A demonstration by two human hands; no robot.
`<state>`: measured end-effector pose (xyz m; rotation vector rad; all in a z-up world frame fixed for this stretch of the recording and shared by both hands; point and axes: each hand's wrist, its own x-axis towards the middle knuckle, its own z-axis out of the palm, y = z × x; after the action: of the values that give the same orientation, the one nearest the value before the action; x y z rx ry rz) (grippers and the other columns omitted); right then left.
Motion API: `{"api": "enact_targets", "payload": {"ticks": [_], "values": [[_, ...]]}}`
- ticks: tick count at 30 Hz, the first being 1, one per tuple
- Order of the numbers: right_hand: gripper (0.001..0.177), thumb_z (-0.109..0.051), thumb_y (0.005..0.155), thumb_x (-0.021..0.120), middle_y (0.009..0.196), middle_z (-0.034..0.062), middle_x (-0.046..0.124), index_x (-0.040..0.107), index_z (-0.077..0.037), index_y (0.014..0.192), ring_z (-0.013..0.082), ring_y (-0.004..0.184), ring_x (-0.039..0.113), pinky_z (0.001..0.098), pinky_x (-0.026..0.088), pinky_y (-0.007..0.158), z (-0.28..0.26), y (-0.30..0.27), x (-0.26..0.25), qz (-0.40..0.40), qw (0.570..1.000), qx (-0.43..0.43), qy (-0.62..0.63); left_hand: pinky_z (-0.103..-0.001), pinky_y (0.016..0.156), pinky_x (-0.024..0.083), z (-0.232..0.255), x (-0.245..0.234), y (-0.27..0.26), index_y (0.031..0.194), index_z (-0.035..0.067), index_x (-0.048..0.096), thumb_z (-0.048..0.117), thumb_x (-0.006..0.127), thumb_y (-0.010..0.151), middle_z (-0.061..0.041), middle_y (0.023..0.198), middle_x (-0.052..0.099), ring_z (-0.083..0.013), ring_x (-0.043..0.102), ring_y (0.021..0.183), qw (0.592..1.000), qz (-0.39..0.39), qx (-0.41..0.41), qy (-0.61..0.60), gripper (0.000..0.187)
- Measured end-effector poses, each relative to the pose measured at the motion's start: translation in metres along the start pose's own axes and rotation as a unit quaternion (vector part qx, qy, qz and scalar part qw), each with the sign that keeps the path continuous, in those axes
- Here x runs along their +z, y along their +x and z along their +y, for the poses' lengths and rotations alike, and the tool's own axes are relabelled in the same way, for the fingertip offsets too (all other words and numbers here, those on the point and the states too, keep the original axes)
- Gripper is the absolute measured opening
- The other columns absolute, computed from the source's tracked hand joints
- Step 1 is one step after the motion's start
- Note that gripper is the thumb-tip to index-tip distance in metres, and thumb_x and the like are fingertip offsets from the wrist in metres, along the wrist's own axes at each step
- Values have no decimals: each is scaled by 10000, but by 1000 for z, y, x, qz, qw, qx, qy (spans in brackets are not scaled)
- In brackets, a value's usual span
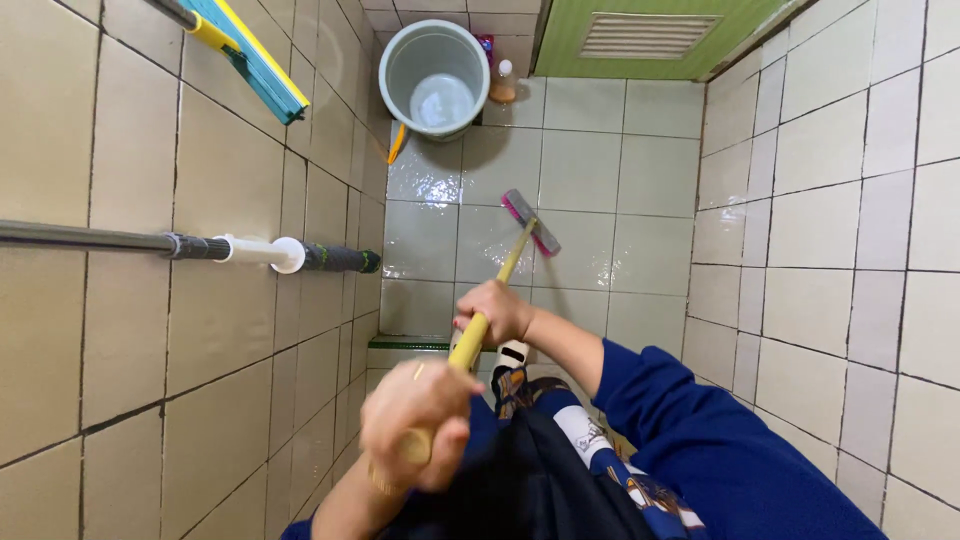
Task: The person mops a tiled bathroom floor using a long-handled brush and water from a bucket. They repeatedly scrub the floor in back-and-forth strokes, occasionally scooping water with a small cup and pouring it onto the floor to aid cleaning.
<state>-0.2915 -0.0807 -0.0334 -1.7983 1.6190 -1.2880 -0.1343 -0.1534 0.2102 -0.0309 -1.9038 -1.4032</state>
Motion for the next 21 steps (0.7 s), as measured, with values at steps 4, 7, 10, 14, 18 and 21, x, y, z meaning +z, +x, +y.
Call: {"api": "enact_targets", "payload": {"ticks": [4, 7, 10, 14, 18, 21], "values": [[428, -306, 903, 585, 449, -68, 478, 428, -203, 519, 127, 368, 405, 270, 386, 396, 30, 17, 12, -12, 999, 25, -21, -301, 547, 579, -27, 1, 6, 699, 103, 405, 75, 568, 918, -21, 574, 500, -146, 488, 527, 994, 83, -15, -69, 274], [285, -204, 835, 673, 590, 43, 661, 564, -116, 587, 242, 469, 546, 359, 452, 490, 16, 34, 20, -9, 997, 67, -34, -324, 654, 599, -12, -23, 6, 686, 75, 513, 127, 546, 918, -26, 597, 537, -158, 526, 564, 995, 64, -68, -39, 240], [282, -209, 832, 633, 544, 14, 646, 557, -151, 566, 205, 429, 541, 333, 476, 481, 7, 28, 44, -48, 992, 95, -72, -348, 748, 580, 5, -33, -12, 714, 83, 538, 254, 594, 992, -29, 625, 564, -161, 558, 610, 979, 105, -139, -109, 332], [284, -207, 845, 621, 543, 11, 610, 521, -157, 584, 222, 431, 544, 348, 472, 466, -29, -1, 47, -21, 994, 95, -52, -324, 569, 533, 14, -21, -25, 628, 108, 510, 357, 584, 1009, -9, 515, 501, -153, 478, 471, 974, 123, -140, -132, 461], [132, -112, 775, 672, 655, 67, 661, 607, -86, 663, 281, 555, 610, 356, 478, 516, -49, -24, 7, 62, 996, 57, 12, -301, 489, 529, 8, 15, -24, 642, 122, 478, 401, 496, 1079, 10, 510, 493, -134, 454, 423, 987, 84, -66, -123, 519], [143, -116, 794, 628, 638, 39, 687, 642, -83, 654, 228, 477, 586, 315, 473, 484, -46, -27, -6, 66, 994, 74, 44, -309, 567, 466, 12, 23, -7, 620, 131, 435, 542, 408, 1109, -11, 521, 475, -173, 453, 493, 973, 57, -102, -199, 640]]}}
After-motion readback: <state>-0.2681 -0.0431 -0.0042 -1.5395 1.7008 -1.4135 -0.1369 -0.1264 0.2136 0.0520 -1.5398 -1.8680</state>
